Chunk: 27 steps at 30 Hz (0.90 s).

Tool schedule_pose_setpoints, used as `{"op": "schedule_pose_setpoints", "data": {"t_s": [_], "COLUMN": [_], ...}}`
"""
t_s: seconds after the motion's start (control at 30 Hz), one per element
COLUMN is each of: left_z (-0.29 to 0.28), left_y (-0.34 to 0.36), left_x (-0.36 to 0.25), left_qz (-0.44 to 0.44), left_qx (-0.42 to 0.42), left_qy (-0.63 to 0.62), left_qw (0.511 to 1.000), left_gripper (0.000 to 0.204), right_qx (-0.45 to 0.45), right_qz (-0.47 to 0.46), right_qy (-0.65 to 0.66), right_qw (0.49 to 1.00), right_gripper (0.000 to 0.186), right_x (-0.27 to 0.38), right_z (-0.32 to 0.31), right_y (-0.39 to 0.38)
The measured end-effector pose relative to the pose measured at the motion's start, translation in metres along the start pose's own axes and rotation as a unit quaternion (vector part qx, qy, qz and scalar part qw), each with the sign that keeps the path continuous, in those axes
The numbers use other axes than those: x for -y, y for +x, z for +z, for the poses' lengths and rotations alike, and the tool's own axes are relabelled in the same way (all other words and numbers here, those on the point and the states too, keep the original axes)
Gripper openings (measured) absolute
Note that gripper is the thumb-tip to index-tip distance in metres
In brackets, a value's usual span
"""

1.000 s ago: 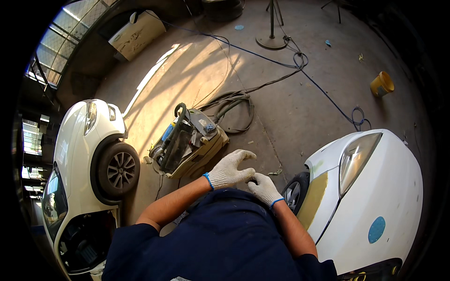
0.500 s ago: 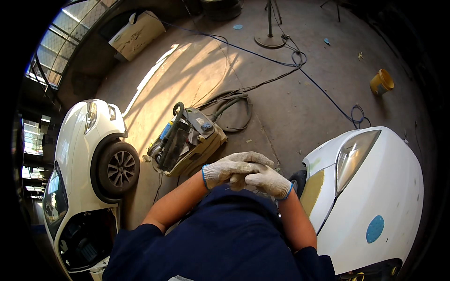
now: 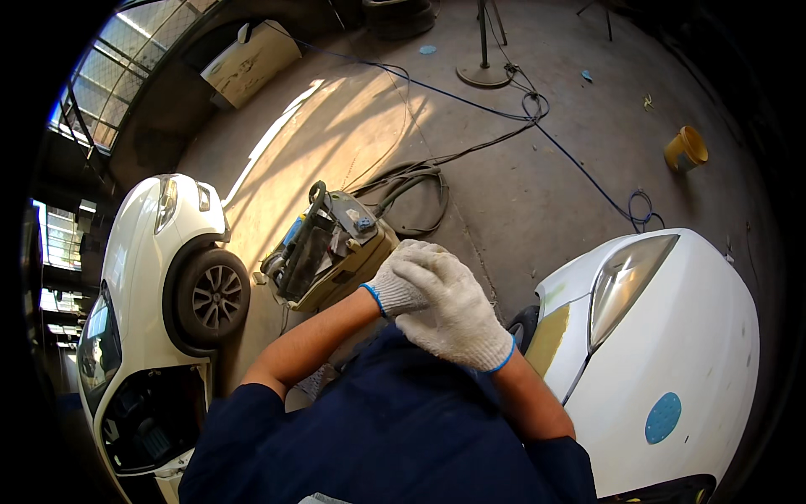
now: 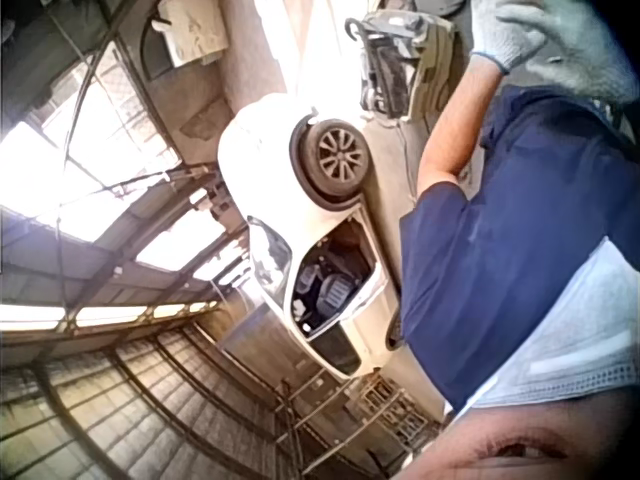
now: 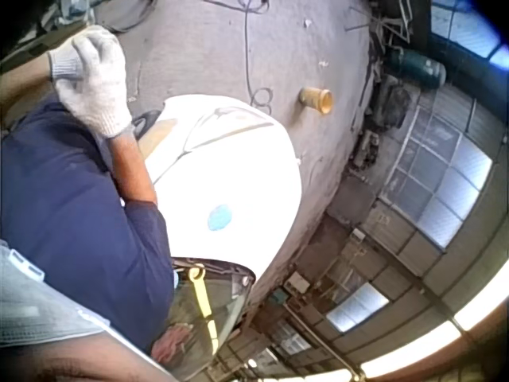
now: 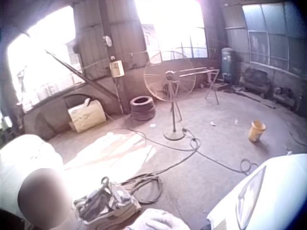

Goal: The person puts on gloves and uses an orbital sander to smooth the surface of a white car hood. They attach a sanding disc, connect the tool, and sand the hood in circular motions.

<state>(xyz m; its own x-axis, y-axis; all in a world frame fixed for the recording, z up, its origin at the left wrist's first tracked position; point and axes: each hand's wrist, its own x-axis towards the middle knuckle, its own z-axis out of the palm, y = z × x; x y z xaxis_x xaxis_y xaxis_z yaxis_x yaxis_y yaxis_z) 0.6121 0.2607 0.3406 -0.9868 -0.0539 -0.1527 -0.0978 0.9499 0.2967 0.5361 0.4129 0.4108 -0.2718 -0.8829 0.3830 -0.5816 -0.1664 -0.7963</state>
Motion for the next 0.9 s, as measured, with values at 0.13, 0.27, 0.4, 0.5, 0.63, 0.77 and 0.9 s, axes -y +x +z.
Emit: {"op": "schedule_pose_setpoints", "data": {"t_s": [0.13,0.27,0.4,0.5,0.63,0.77,0.9], "left_z": [0.035,0.062,0.065,0.065,0.067,0.073,0.078], "left_y": [-0.004,-0.004,-0.001,-0.002,-0.003,0.006,0.006], "left_x": [-0.031,-0.038,-0.042,-0.031,-0.015,-0.011,-0.02], "left_qz": [0.059,0.003,-0.006,-0.042,-0.087,-0.108,-0.114], "left_qx": [-0.071,0.067,0.144,0.147,0.142,0.128,0.116], "left_qy": [-0.037,-0.092,-0.144,-0.204,-0.27,-0.288,-0.265], "left_qw": [0.995,0.994,0.979,0.967,0.948,0.943,0.95], "left_gripper": [0.059,0.055,0.054,0.053,0.051,0.05,0.048], "right_qx": [0.119,0.145,0.183,0.195,0.158,0.196,0.25], "right_qz": [-0.047,-0.004,-0.059,-0.048,-0.01,0.056,0.093], "right_qy": [-0.225,-0.138,-0.147,-0.16,-0.088,-0.082,-0.058], "right_qw": [0.966,0.98,0.97,0.966,0.983,0.976,0.962], "right_gripper": [0.076,0.062,0.064,0.066,0.066,0.064,0.052], "right_x": [-0.019,-0.036,-0.035,-0.043,-0.052,-0.052,-0.059], "right_z": [0.046,0.058,0.053,0.052,0.051,0.037,0.035], "right_y": [-0.016,-0.028,-0.026,-0.029,-0.032,-0.031,-0.03]}}
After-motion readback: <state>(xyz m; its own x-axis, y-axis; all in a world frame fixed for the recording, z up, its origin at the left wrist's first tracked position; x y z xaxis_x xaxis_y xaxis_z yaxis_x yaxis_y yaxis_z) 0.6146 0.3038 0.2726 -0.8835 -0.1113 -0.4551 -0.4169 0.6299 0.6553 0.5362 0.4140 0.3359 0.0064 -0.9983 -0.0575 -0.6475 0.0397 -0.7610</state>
